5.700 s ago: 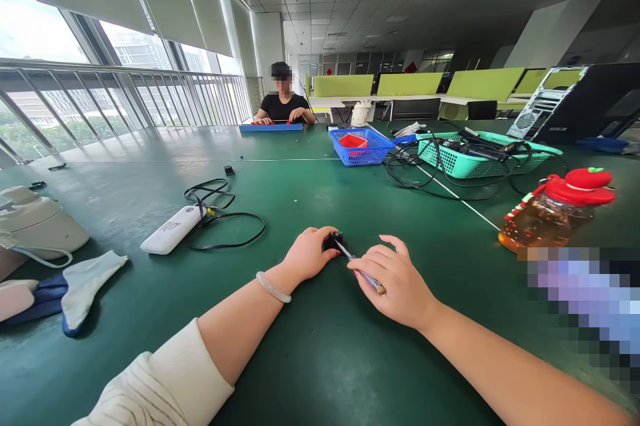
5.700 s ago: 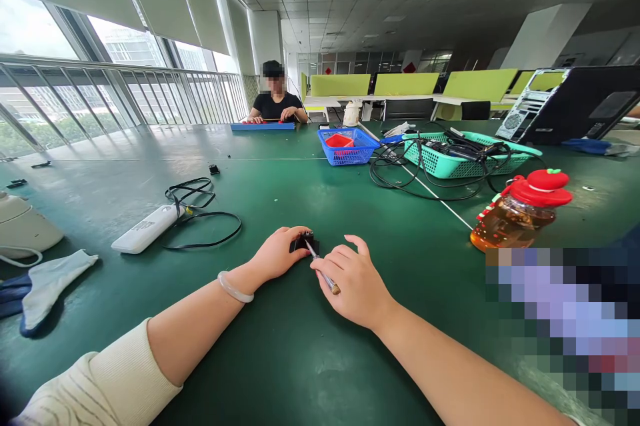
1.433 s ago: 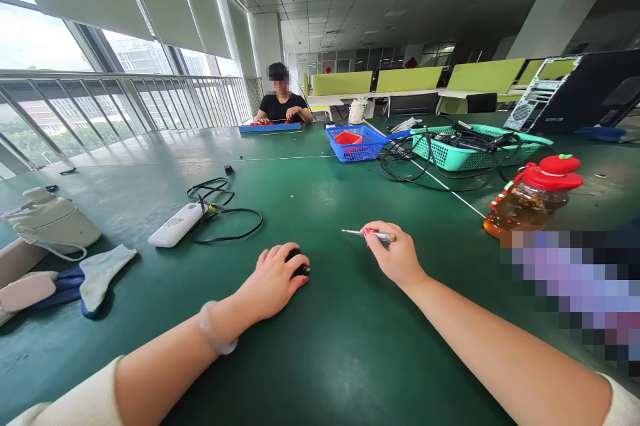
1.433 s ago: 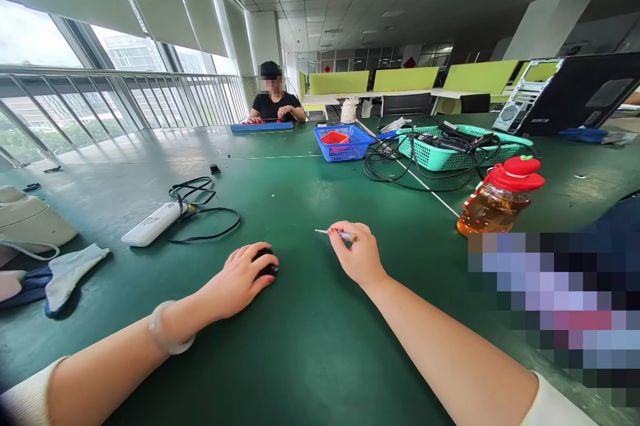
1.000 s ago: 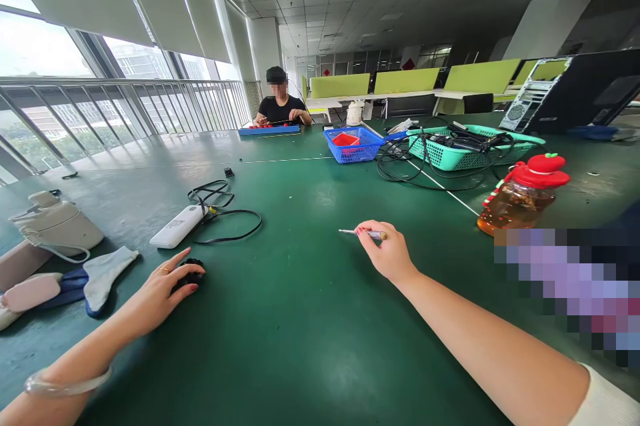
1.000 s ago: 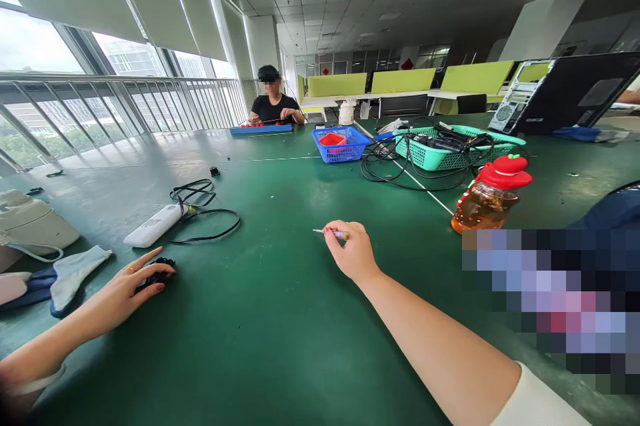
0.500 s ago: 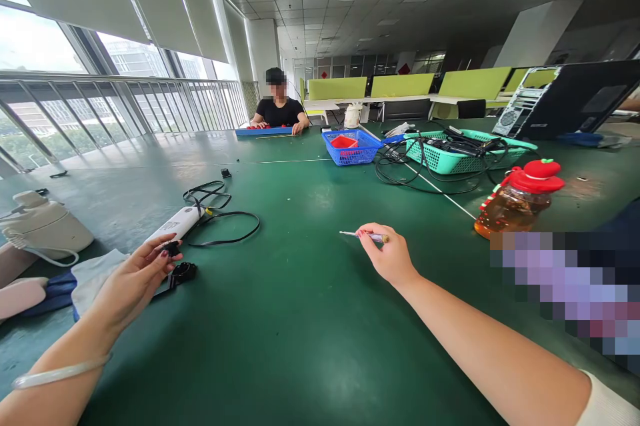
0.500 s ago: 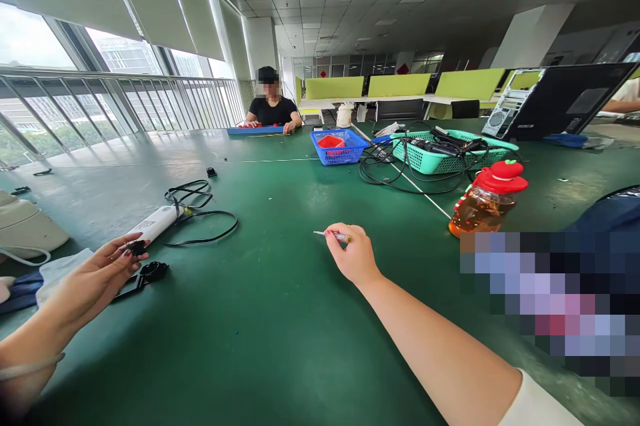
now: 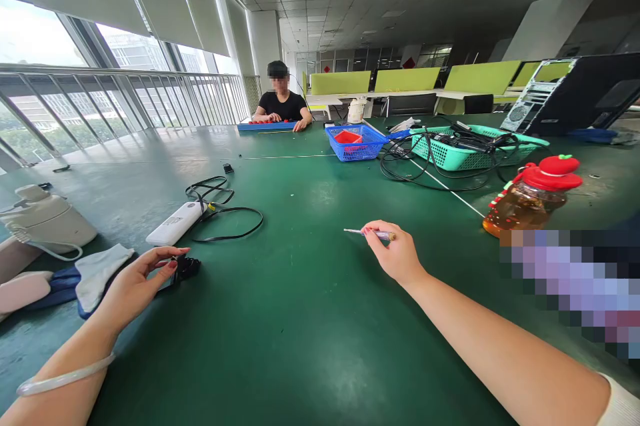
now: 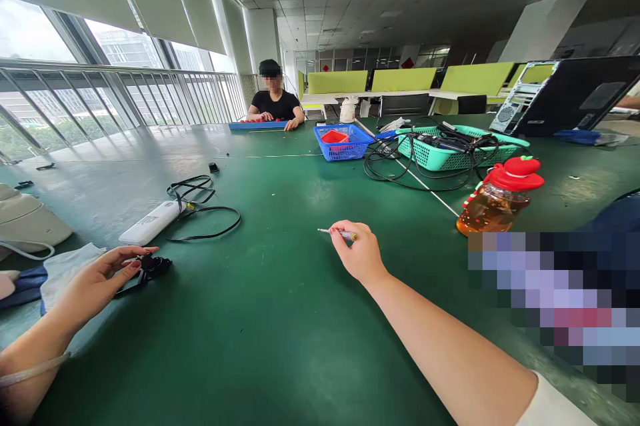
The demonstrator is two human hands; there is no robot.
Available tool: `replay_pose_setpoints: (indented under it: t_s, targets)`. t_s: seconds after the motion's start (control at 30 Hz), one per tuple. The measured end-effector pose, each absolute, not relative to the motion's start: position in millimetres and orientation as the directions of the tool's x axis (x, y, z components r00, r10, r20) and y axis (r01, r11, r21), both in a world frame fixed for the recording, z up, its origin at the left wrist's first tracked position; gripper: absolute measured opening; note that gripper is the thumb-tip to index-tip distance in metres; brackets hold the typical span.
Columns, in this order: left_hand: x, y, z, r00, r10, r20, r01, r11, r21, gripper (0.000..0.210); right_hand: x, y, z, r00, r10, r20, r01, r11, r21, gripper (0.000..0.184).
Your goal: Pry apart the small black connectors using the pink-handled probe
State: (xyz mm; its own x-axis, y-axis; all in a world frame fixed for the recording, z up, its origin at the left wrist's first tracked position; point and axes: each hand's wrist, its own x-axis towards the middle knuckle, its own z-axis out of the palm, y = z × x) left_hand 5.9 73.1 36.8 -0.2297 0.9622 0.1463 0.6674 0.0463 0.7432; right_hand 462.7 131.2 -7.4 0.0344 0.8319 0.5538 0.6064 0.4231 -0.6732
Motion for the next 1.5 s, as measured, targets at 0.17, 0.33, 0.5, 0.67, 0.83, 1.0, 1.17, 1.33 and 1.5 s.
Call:
replay_pose_setpoints:
  t_s: [0.17, 0.33, 0.5, 0.67, 0.83, 1.0, 1.17, 1.33, 1.5]
  targets:
    - [6.6, 73.8, 33.7, -0.163, 0.972, 0.167, 0.742, 0.009, 0.670, 0.058, 462.8, 131.8, -8.0, 0.025, 0.830, 0.557, 0.604, 0.431, -0.670, 0.024]
    - [-0.1, 78.6, 25.9, -0.108, 0.982, 0.153, 0.773, -0.014, 0.635, 0.054, 462.8, 131.3, -7.2, 0.010, 0.831, 0.556, 0.611, 0.435, -0.661, 0.025]
    - [-5.0, 82.3, 20.9, -0.088, 0.982, 0.169, 0.794, -0.033, 0.606, 0.050, 462.7, 130.3, -6.5, 0.002, 0.837, 0.547, 0.605, 0.434, -0.667, 0.025]
    - [-4.9, 81.0, 20.8, -0.102, 0.987, 0.124, 0.818, 0.012, 0.575, 0.056, 462.1, 129.8, -5.7, -0.018, 0.843, 0.538, 0.602, 0.439, -0.667, 0.025]
    - [-1.7, 77.7, 25.6, -0.057, 0.992, 0.111, 0.837, -0.013, 0.547, 0.059, 461.6, 129.1, -4.9, -0.027, 0.837, 0.547, 0.598, 0.452, -0.662, 0.025]
    - [-7.3, 71.5, 33.7, -0.032, 0.984, 0.175, 0.904, -0.046, 0.425, 0.064, 461.1, 129.0, -5.4, -0.034, 0.840, 0.541, 0.588, 0.455, -0.669, 0.024]
    - [-24.9, 70.6, 31.2, -0.117, 0.989, 0.088, 0.937, 0.081, 0.339, 0.056, 460.6, 129.6, -6.4, -0.036, 0.840, 0.541, 0.585, 0.457, -0.671, 0.025]
    - [-15.0, 71.0, 34.3, -0.199, 0.966, 0.165, 0.961, 0.159, 0.225, 0.056, 460.5, 129.7, -6.5, -0.035, 0.836, 0.548, 0.589, 0.461, -0.664, 0.024]
    - [12.6, 73.9, 29.9, -0.047, 0.925, 0.376, 0.984, -0.021, 0.175, 0.049, 460.1, 129.2, -6.3, -0.033, 0.837, 0.547, 0.589, 0.458, -0.666, 0.024]
